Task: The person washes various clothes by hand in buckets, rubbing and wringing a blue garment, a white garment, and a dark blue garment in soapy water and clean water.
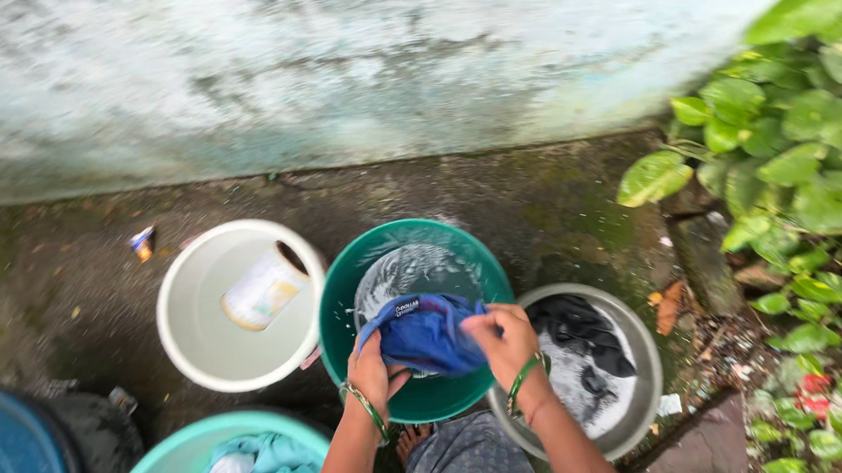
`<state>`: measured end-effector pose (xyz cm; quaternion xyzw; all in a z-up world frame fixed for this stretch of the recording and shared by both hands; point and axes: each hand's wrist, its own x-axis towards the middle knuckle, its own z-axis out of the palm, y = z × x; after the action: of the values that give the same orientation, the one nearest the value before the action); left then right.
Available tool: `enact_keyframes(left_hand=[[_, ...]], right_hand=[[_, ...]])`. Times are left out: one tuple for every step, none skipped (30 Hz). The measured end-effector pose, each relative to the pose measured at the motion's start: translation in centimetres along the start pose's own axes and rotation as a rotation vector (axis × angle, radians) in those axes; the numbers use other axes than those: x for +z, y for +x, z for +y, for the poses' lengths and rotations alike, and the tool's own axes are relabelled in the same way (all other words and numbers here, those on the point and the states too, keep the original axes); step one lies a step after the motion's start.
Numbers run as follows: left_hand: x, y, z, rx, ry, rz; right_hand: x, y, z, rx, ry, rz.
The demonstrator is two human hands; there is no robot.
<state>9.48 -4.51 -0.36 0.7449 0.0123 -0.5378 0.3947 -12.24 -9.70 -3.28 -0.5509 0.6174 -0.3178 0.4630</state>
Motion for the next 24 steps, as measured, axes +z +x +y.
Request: enact_keyframes(left_hand=[[-0.6,-0.3,0.2,-0.102,-0.251,-0.037],[-1.0,-0.6,0.3,-0.104,-0.264,-0.031],[-1.5,-0.8,0.2,0.042,-0.440,-0.136],[-1.8,-0.9,0.2,0.191,-0.611,-0.243],[-1.9,-1.0,0.0,0.192,-0.622,-0.237],[-2.1,-0.9,-0.1,0.214,-0.657,-0.221],[-2.4,-0.7,-0.2,0.235,-0.692,-0.205],[-2.7,-0.3,-0.1,0.231,-0.699,-0.202],[-3.0,0.2,-0.1,0.209,-0.712,-0.130],[-3.2,0.6,-0.2,0.186,-0.726,-0.056],[-3.8,0.9,-0.5,0.182,-0.737,-0.053],[-4.8,1.7,-0.6,0.232,-0.563,-0.030],[-5.7,2.6,-0.7,0.279,-0.388,-0.006],[-6.2,3.4,-1.4,0.275,-0.395,-0.003],[-6.6,4.4,-2.1,0.228,-0.402,-0.056],[-6.7,5.7,-3.0,0.182,-0.408,-0.111],[-6.6,7.0,-4.0,0.180,-0.415,-0.111],[-6.3,8.2,-4.8,0.205,-0.500,-0.109],[-6.1,9.1,-5.4,0.229,-0.586,-0.107],[-6.1,9.7,-5.7,0.222,-0.589,-0.106],[-6.1,10.1,-5.5,0.285,-0.520,-0.095],[-6.2,10.0,-4.9,0.349,-0.448,-0.085],[-6.5,9.3,-4.4,0.345,-0.449,-0.083],[-6.9,8.4,-3.5,0.383,-0.339,-0.232]], right_hand=[[0.8,0.5,-0.5,-0.180,-0.157,-0.049],[1.5,1.0,-0.9,-0.362,-0.314,-0.095],[2.2,1.2,-1.2,-0.370,-0.318,-0.108],[2.9,1.4,-1.3,-0.207,-0.337,-0.136],[3.5,1.6,-1.2,-0.043,-0.357,-0.165],[4.3,2.0,-0.9,-0.049,-0.359,-0.172],[5.0,2.6,-0.5,-0.103,-0.373,-0.098],[5.0,2.9,0.2,-0.152,-0.391,-0.021],[4.9,3.3,1.0,-0.154,-0.397,-0.027],[4.5,3.9,1.9,-0.244,-0.550,0.092],[4.0,4.4,2.8,-0.339,-0.699,0.210],[3.6,5.6,3.5,-0.349,-0.699,0.207],[3.0,6.9,4.2,-0.132,-0.361,0.047],[2.7,7.3,5.0,0.086,-0.029,-0.118],[3.0,7.2,5.6,0.084,-0.035,-0.123],[3.3,7.1,5.8,0.139,0.001,-0.137],[3.7,7.0,5.5,0.193,0.037,-0.150],[4.2,6.7,4.7,0.192,0.033,-0.151],[4.5,6.0,3.7,0.234,0.106,-0.219],[4.2,5.2,2.5,0.283,0.176,-0.287],[3.4,4.7,1.1,0.288,0.170,-0.288],[2.8,4.4,-0.3,0.145,0.068,-0.433],[2.3,4.1,-1.5,0.001,-0.034,-0.575],[2.0,4.1,-2.5,0.000,-0.032,-0.573]])
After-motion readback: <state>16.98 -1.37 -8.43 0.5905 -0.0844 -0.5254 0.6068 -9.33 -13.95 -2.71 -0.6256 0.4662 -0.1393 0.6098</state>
